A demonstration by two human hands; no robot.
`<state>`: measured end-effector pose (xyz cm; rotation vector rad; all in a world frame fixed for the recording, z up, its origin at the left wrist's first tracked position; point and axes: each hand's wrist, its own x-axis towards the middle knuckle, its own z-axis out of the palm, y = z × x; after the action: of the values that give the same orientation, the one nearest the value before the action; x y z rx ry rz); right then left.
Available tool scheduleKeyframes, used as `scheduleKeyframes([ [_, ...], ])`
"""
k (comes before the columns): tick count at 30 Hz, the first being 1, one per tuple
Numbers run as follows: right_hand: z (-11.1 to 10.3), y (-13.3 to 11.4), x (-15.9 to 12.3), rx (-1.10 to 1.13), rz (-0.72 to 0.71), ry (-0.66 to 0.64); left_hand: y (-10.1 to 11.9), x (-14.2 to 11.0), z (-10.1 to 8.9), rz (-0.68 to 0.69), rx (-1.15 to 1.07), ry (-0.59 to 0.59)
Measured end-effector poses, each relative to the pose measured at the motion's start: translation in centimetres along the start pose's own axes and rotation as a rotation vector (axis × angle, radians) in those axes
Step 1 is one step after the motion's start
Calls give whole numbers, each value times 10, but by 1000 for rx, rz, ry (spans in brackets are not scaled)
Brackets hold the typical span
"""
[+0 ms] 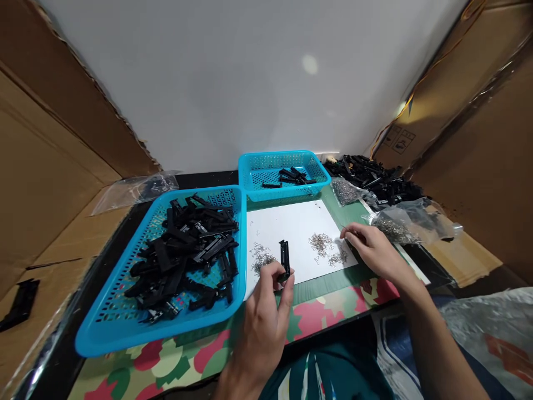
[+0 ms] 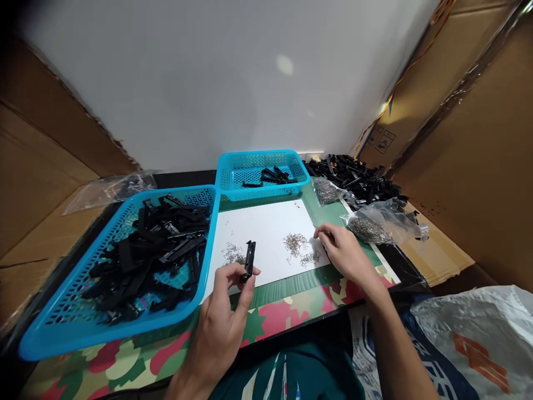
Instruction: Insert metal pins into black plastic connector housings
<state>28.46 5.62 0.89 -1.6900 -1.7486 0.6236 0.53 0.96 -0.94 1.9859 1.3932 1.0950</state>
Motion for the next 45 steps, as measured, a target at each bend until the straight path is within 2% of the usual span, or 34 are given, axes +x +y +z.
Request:
scheduleKeyframes([
  [4, -3, 13, 2, 5, 10, -97, 2, -1, -2, 5, -59, -58],
  [14, -1, 17, 11, -59, 28, -228, 5, 3, -6, 39, -85, -210],
  [18, -2, 18, 9, 42, 60, -209, 7, 4, -8, 30, -108, -265],
  [22, -2, 11, 3, 166, 73, -108, 8, 4, -7, -19, -144, -266],
  [25, 7, -4, -8, 397, 67, 14, 12, 8, -3, -83, -197, -249],
  [29, 37, -39, -33, 900, 127, 105, 23, 17, 7, -157, -314, -223],
  [33, 69, -75, -55, 1281, 251, 95, 28, 22, 14, -150, -445, -171],
  [37, 88, -94, -64, 1452, 339, 108, 28, 17, 16, -170, -547, -132],
  [41, 94, -97, -66, 1456, 334, 122, 28, 12, 15, -193, -570, -113],
  [43, 92, -94, -67, 1341, 271, 118, 28, 12, 12, -194, -567, -121],
  [45, 86, -90, -67, 1128, 187, 135, 26, 13, 9, -181, -539, -134],
])
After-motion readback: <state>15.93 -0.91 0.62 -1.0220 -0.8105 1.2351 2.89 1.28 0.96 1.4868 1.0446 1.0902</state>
